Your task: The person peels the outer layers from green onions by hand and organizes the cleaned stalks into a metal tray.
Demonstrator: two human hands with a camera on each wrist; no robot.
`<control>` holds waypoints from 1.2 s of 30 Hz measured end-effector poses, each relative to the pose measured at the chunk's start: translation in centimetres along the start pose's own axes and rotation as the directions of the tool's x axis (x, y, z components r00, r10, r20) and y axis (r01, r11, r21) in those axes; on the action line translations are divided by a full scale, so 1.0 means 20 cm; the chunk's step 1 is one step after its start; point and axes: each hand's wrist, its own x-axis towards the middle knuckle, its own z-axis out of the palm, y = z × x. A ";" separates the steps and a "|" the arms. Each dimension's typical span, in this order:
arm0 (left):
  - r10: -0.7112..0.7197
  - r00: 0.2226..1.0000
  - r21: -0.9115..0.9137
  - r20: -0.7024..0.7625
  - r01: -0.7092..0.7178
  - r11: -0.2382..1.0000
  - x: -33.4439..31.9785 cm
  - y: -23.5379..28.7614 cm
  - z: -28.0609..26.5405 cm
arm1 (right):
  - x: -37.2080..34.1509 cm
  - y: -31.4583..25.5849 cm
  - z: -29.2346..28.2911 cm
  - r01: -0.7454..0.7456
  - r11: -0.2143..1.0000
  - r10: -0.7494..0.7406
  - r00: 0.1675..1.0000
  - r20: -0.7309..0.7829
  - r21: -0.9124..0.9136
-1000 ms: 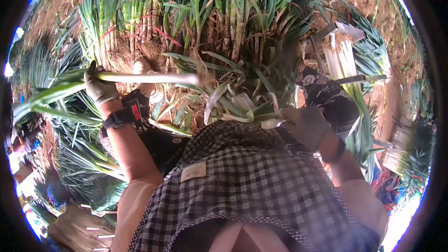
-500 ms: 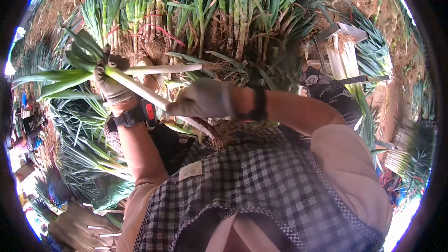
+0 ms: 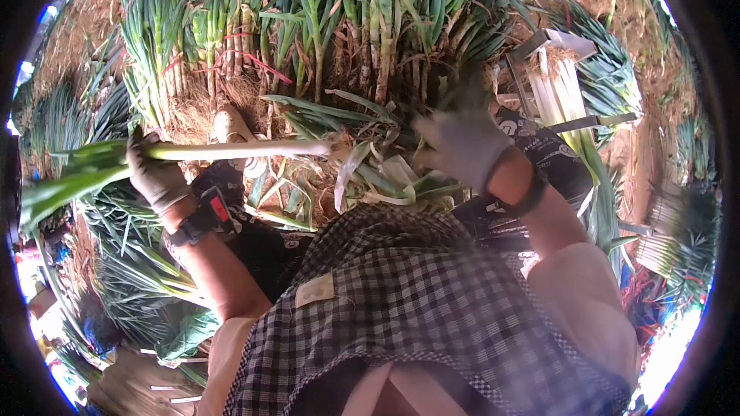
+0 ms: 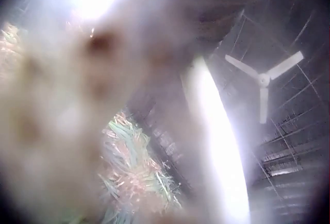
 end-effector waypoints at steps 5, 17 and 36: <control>-0.040 0.967 0.119 0.252 0.010 0.993 -0.20 -0.04 0.15 | 0.41 -0.39 -0.05 0.406 0.832 -0.196 0.852 -0.485 0.377; -0.406 0.523 -0.161 0.749 0.739 0.655 -0.28 -0.01 0.08 | 0.88 -0.43 0.26 0.236 0.288 -0.793 0.602 0.093 0.928; -0.414 0.889 0.091 0.195 0.403 0.910 -0.21 -0.06 0.18 | 1.81 0.03 0.51 -0.041 0.317 0.502 0.855 -0.130 0.948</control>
